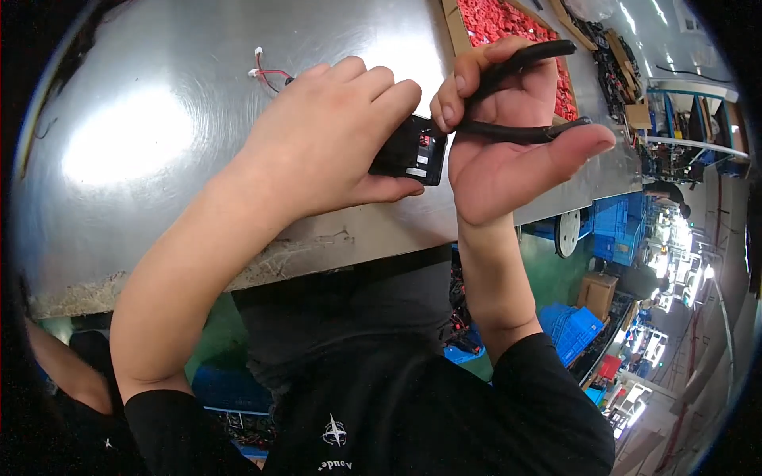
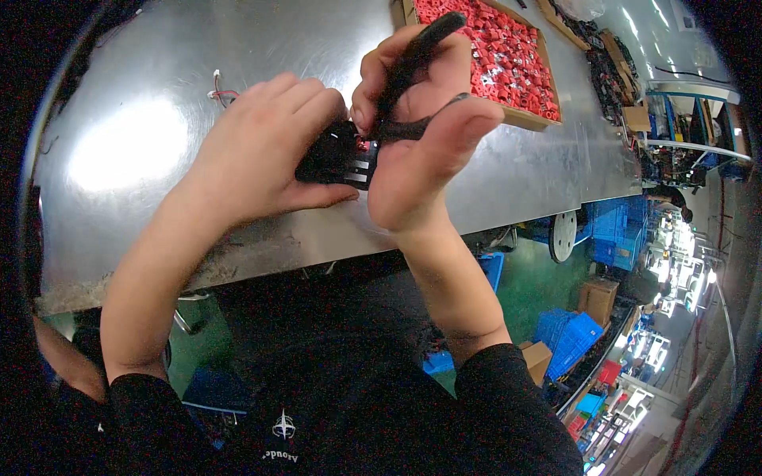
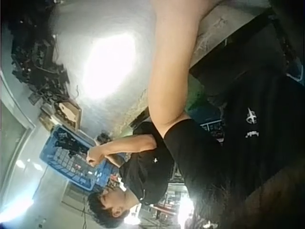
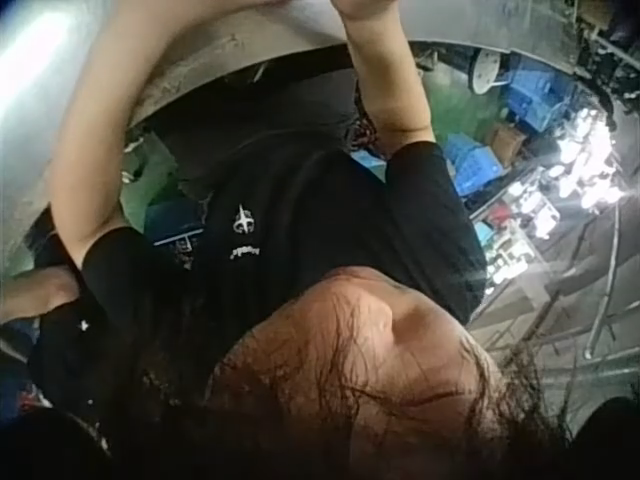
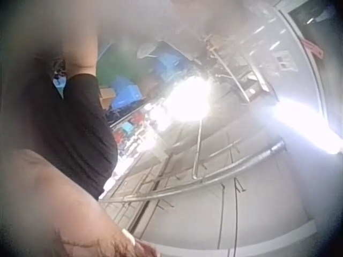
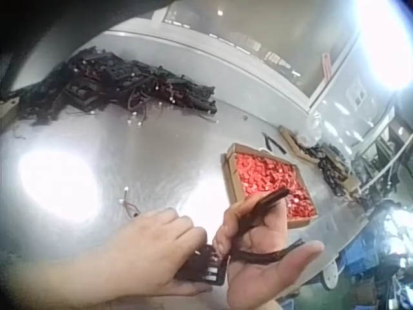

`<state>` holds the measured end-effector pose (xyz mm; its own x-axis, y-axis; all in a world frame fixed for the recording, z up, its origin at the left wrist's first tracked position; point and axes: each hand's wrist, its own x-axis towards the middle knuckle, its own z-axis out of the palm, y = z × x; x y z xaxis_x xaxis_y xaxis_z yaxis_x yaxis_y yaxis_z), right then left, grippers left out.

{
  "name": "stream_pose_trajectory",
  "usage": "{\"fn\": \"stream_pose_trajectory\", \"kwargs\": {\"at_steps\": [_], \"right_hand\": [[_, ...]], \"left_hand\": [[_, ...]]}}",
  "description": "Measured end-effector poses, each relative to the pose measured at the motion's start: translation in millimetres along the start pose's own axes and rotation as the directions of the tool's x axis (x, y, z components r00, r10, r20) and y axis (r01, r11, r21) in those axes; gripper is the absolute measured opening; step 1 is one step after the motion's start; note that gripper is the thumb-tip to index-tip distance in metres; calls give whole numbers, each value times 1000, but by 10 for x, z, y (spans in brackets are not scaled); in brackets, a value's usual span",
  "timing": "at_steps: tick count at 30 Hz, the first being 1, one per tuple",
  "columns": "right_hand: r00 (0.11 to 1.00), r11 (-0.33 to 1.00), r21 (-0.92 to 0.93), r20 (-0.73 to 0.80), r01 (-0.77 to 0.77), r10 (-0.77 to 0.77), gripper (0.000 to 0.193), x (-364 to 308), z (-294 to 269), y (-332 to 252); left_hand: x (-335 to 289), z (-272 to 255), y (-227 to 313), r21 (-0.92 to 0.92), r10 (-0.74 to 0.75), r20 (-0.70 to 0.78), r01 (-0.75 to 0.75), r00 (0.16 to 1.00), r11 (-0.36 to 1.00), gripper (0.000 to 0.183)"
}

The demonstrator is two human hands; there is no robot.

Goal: Assembling electronic components into black plastic housings using pliers.

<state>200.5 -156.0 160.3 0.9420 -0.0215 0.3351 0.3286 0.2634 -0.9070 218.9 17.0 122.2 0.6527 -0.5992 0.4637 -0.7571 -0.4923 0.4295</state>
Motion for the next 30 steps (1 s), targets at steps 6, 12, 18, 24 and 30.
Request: {"fn": "stream_pose_trajectory", "kwargs": {"at_steps": [6, 12, 18, 24, 30], "right_hand": [[998, 985, 173, 59, 4, -14, 113, 34, -145, 46], [999, 999, -44, 53, 6, -3, 112, 87, -113, -42], [994, 960, -269, 91, 79, -56, 114, 45, -83, -48], [998, 994, -100, 22, 52, -50, 117, 41, -80, -6], [987, 960, -247, 120, 130, -103, 118, 55, -246, 37]], "left_hand": [[-2, 4, 7, 14, 5, -12, -4, 1000, 1000, 64], [-18, 10, -4, 40, 14, -7, -14, 1000, 999, 65], [-28, 35, -15, 35, 32, -44, -31, 999, 999, 66], [-22, 0, -5, 30, 8, -1, -8, 1000, 1000, 65], [-14, -4, -3, 61, 7, -12, -6, 1000, 998, 63]]}}
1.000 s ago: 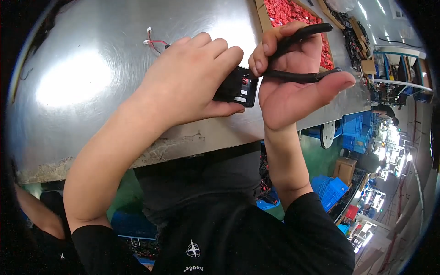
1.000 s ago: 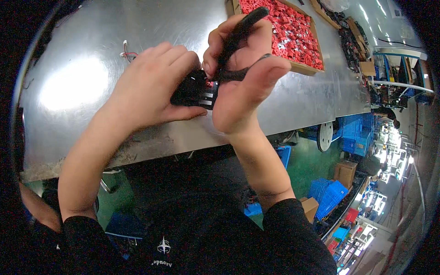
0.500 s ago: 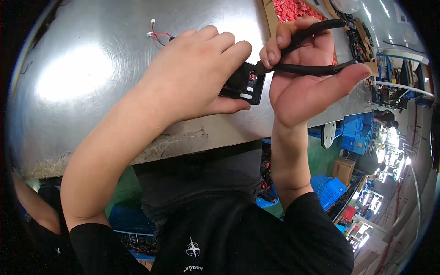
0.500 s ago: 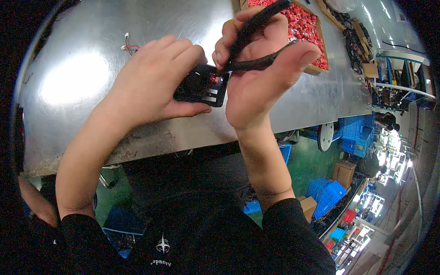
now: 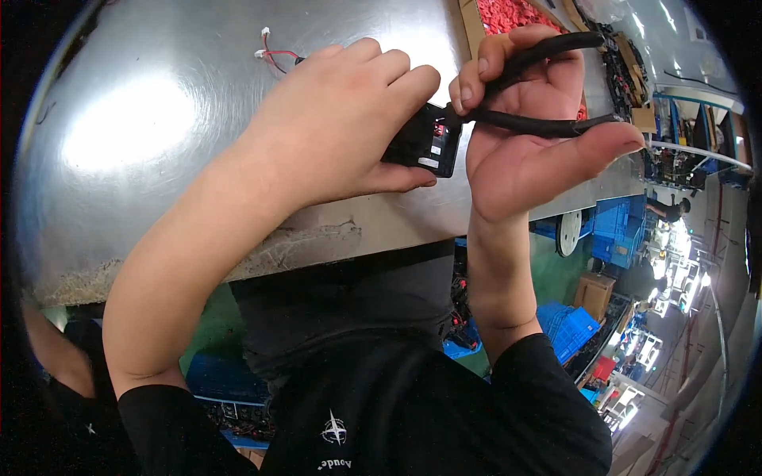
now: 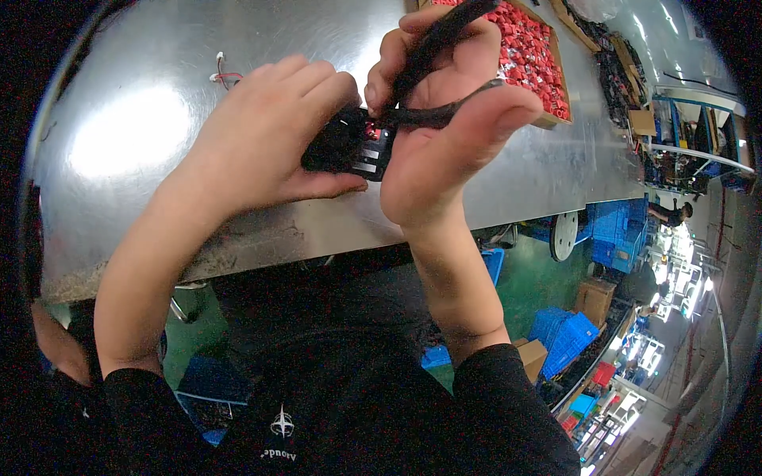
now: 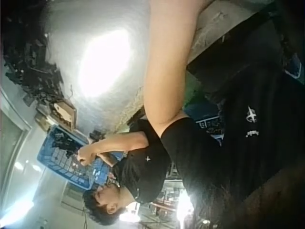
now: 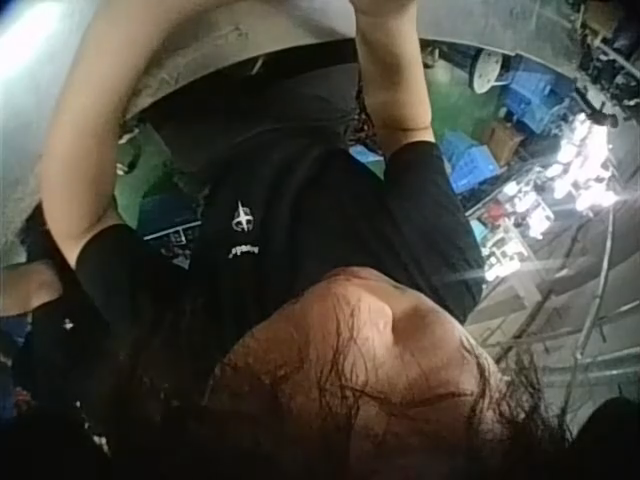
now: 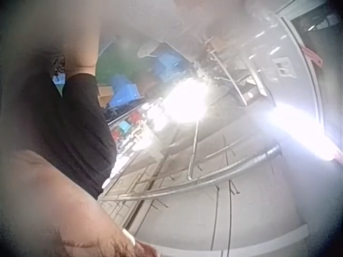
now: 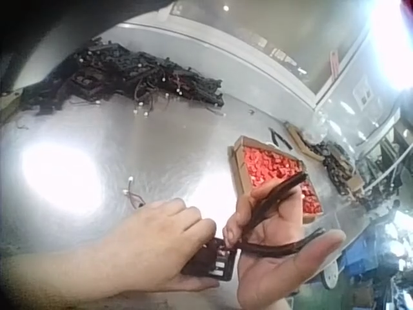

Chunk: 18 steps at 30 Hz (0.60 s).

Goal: Assembling electronic components into black plastic housings using pliers.

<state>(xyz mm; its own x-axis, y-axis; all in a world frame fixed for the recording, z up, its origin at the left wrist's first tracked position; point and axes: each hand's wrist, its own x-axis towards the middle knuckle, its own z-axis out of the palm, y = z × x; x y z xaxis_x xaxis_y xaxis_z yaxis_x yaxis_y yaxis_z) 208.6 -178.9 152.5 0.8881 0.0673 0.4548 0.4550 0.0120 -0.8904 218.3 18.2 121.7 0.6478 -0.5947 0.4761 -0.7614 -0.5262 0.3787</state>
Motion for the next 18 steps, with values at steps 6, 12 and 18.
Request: {"fn": "stream_pose_trajectory", "kwargs": {"at_steps": [6, 12, 18], "right_hand": [[999, 996, 83, -25, -18, 20, 121, -55, 148, -11], [997, 931, 356, -30, 79, -73, 123, -160, 120, 101], [999, 860, 511, 34, 12, -34, 119, -107, 44, 34]], "left_hand": [[-12, 15, -13, -63, -8, 16, 9, 1000, 998, 63], [-30, 29, -24, -10, 22, -18, -23, 1000, 1000, 62], [12, 31, -14, -48, 29, -14, -30, 999, 998, 64]]}}
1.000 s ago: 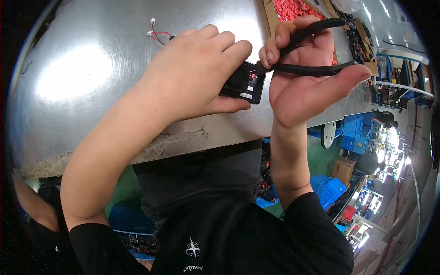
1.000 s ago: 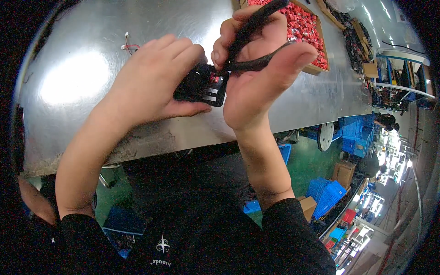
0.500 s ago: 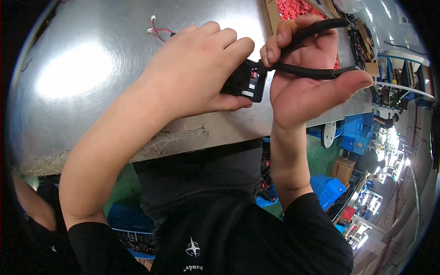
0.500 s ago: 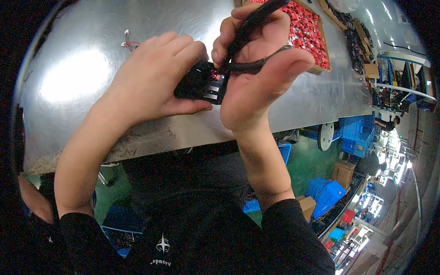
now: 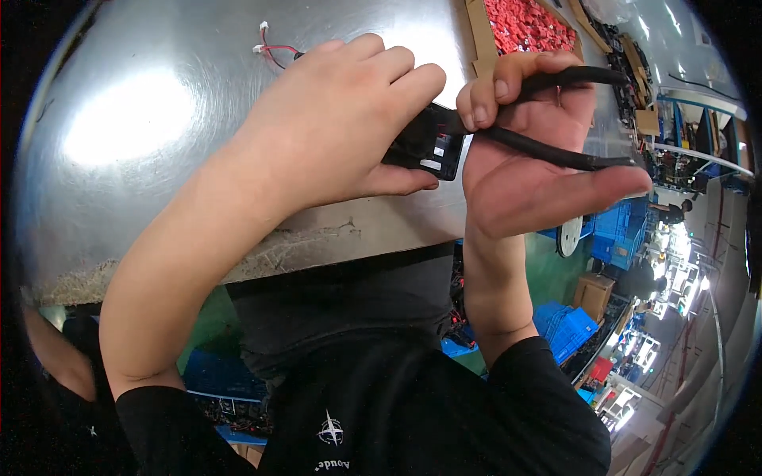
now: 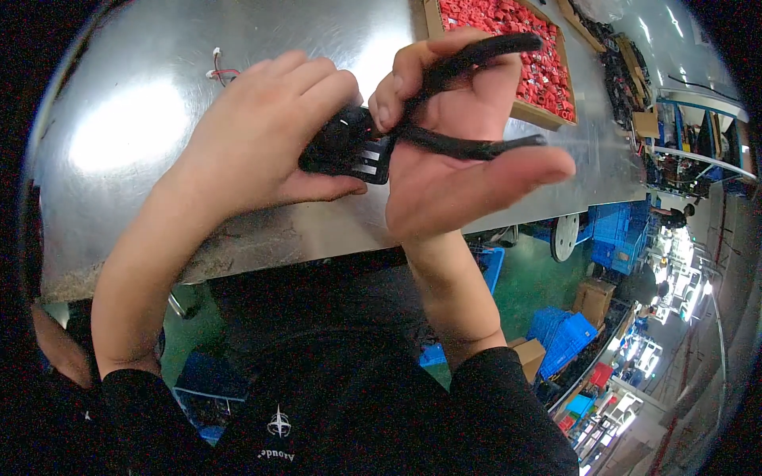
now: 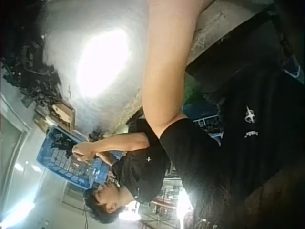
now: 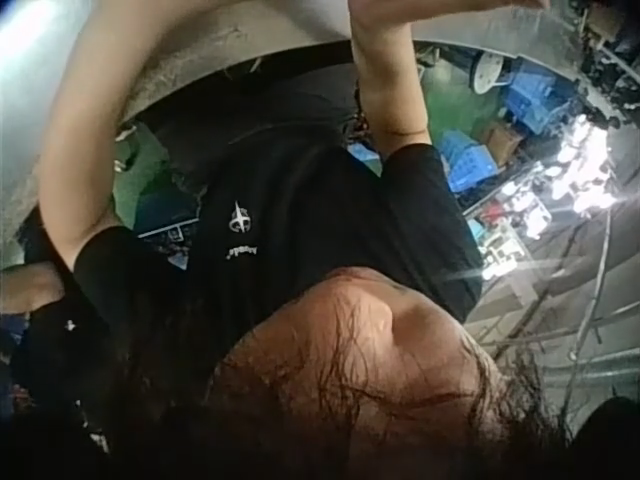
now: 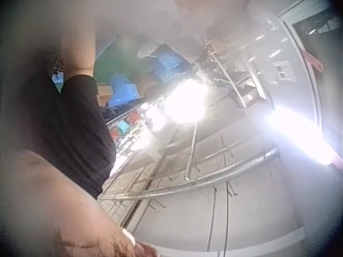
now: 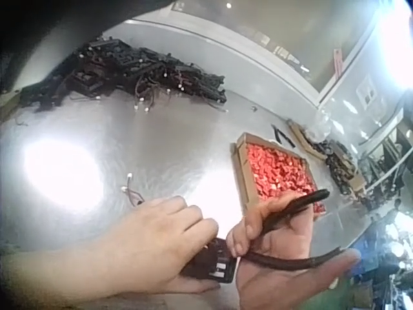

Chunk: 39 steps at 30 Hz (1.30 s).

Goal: Assembling electronic components into black plastic housings using pliers.

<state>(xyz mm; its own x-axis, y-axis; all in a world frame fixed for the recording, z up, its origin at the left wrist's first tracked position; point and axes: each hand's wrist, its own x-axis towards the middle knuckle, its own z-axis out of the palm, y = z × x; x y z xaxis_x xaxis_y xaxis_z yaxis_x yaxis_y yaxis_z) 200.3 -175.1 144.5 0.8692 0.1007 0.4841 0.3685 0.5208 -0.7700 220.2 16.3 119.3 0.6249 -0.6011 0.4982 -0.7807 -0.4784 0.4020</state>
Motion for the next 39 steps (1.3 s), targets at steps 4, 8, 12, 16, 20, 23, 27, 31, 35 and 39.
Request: {"fn": "stream_pose_trajectory", "kwargs": {"at_steps": [4, 8, 12, 16, 20, 23, 27, 31, 35, 39], "right_hand": [[999, 999, -26, 21, 33, -33, 120, 8, 38, 24], [999, 999, -21, 9, 41, -41, 122, 37, 4, 8], [1000, 1000, 5, -29, 0, 0, 122, 13, 39, 42], [1000, 999, -44, -31, -6, 4, 125, 64, 95, -51], [983, 729, -671, -182, -138, 19, 128, 126, 329, -26], [978, 792, -581, -189, -187, 92, 125, 112, 227, -64], [989, 989, -58, -55, -138, 135, 117, 81, 72, -63], [964, 982, -12, 192, -186, 185, 109, 155, -98, -98], [940, 972, -16, 249, -235, 231, 106, 214, -194, -140], [893, 936, -14, 294, -353, 341, 97, 258, -302, -234]], "left_hand": [[-29, 1, -15, -7, 0, -19, 0, 1000, 1000, 64], [-9, -8, 1, -9, -5, -8, 5, 1000, 1000, 64], [-36, 1, -10, -9, -9, -15, 8, 1000, 1000, 63], [4, 14, 16, -12, -3, -16, 3, 1000, 1000, 63], [-27, 9, 11, -3, -29, -2, 29, 1000, 1000, 66], [-31, -30, 61, 165, -105, -36, 109, 994, 980, 73], [10, -119, 99, 249, -155, -35, 159, 987, 955, 80], [6, -29, 37, 178, -181, -6, 179, 984, 968, 82], [38, -28, -34, 147, -139, 20, 135, 990, 980, 83], [65, -10, -112, 114, -90, 11, 88, 996, 990, 83]]}}
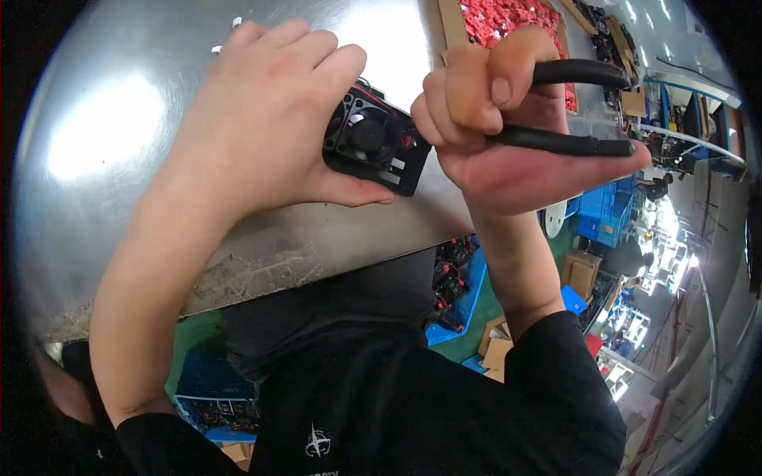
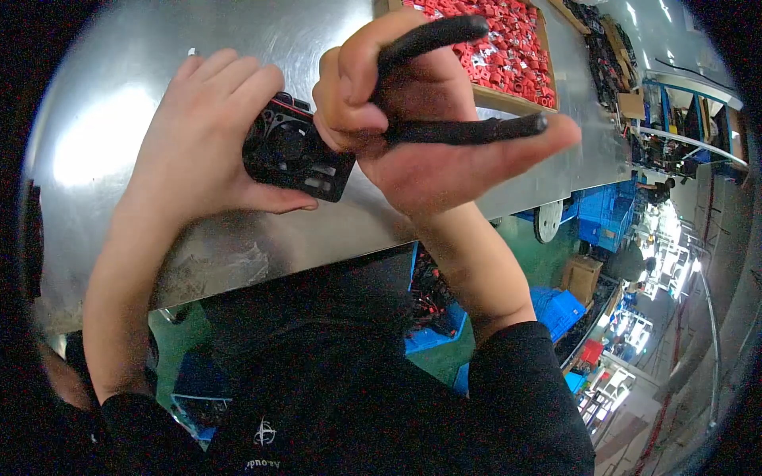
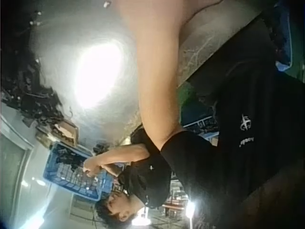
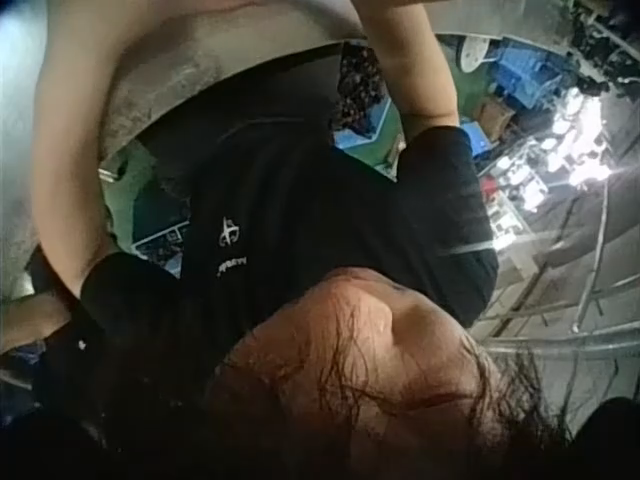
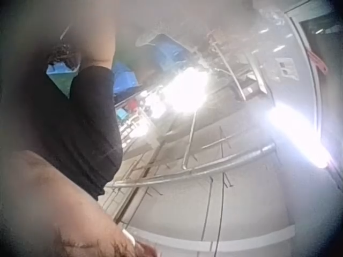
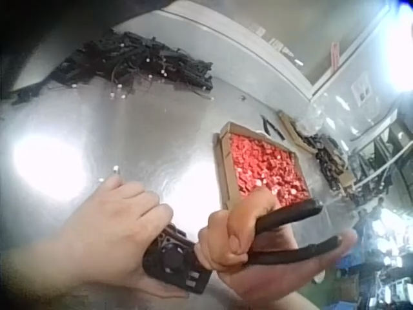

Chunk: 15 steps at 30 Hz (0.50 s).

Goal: Assembling electronic components into black plastic housings using pliers.

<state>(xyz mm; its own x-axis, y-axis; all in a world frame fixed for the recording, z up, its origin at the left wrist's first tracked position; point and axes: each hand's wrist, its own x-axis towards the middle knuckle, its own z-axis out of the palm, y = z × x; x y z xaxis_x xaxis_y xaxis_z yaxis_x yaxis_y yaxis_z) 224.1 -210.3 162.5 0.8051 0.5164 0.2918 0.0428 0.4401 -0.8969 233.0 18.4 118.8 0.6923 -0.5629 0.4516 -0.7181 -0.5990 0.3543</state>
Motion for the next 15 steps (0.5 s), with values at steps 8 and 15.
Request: {"fn": "stream_pose_trajectory", "kwargs": {"at_steps": [8, 15], "right_hand": [[983, 992, 126, 180, 4, -27, 91, 86, -276, 73], [966, 990, 22, -217, -142, 143, 87, 70, 57, 17]], "left_hand": [[124, -76, -45, -26, 92, 62, -91, 994, 996, 84], [151, -58, -137, -48, 143, 53, -141, 988, 989, 85]]}}
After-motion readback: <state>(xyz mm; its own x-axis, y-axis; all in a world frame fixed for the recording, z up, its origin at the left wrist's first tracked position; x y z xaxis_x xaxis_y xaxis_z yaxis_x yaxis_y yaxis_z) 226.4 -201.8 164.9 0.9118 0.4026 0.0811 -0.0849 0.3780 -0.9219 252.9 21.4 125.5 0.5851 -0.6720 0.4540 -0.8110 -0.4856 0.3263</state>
